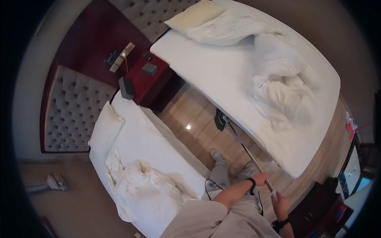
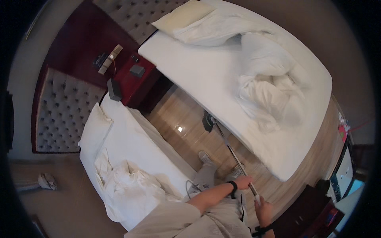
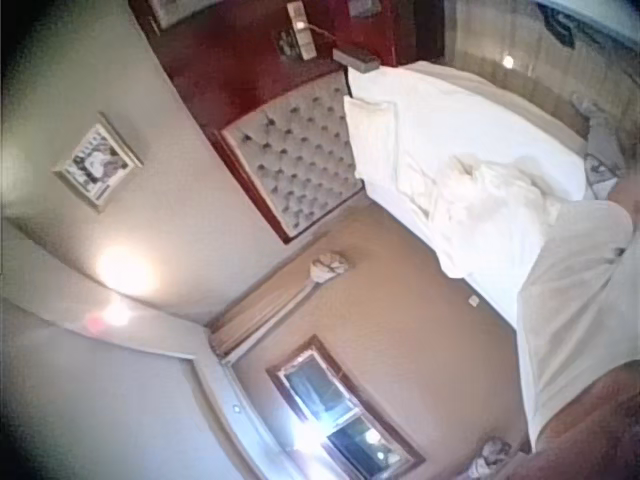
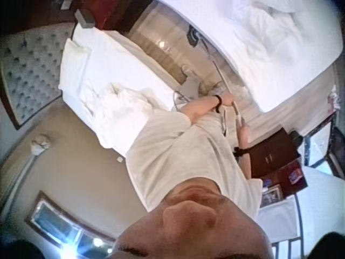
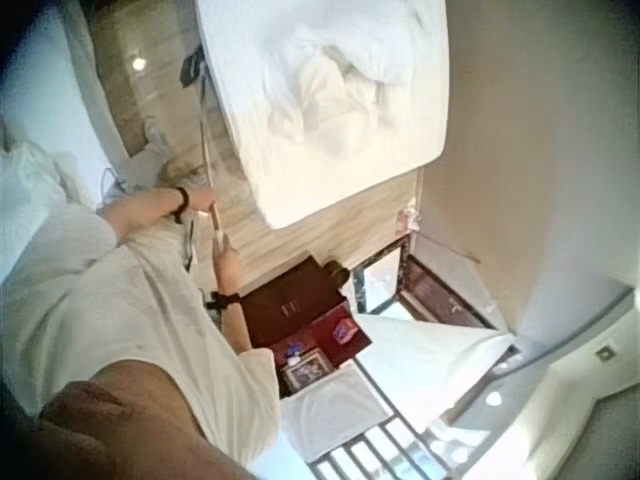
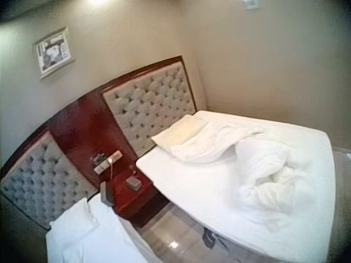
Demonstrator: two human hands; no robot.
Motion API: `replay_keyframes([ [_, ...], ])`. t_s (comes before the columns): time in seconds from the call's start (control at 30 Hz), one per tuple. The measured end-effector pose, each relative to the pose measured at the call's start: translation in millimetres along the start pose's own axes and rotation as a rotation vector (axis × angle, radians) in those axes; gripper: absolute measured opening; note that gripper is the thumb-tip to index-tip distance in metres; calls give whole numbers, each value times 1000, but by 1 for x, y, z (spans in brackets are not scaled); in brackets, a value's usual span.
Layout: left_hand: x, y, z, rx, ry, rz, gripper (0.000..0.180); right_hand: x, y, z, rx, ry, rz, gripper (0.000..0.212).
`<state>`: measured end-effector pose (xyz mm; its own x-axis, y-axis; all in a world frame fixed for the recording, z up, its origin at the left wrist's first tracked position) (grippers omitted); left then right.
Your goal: The person mops a wooden floor in a bedroom using a green electric spin mop. They move the mop back and forth across the floor, navigating around two beds with white linens and a dark wooden nightstand. The person adjusts their grip and position to clean different sections of the room.
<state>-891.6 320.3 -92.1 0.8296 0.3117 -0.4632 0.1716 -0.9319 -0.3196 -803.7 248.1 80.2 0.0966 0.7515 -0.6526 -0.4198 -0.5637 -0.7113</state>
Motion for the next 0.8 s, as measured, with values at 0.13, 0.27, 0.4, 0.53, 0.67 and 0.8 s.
replay_keyframes([
  [0.13, -62, -91, 81, -287, -16, -335, 28, 79, 3, 110, -56, -209, -61, 35],
  [0.27, -126, -177, 148, -251, -188, -647, 43, 158, 15, 236, -200, -336, 31, 43],
  [0.4, -207, -238, 178, -243, -229, -900, 61, 230, 31, 349, -186, -570, 19, 48],
  [0.53, -251, -244, 175, -205, -327, -870, 65, 282, 59, 386, -212, -552, 119, 51],
  [0.67, -253, -220, 161, -149, -402, -967, 68, 271, 72, 370, -348, -503, 159, 50],
  [0.8, -211, -180, 126, 120, -337, -968, 68, 224, 61, 297, -488, -537, 131, 53],
])
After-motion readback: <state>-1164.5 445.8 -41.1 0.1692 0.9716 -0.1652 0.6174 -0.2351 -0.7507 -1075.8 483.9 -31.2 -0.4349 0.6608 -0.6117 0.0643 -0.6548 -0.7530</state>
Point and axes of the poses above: each hand's wrist, its own x-axis towards the middle knuckle, its own y-axis out of the palm, z = x × y, the point moved 8 cm from there along x, towards the middle knuckle, and after that the axes turned 11 degrees about z, right-handed, at the moved point
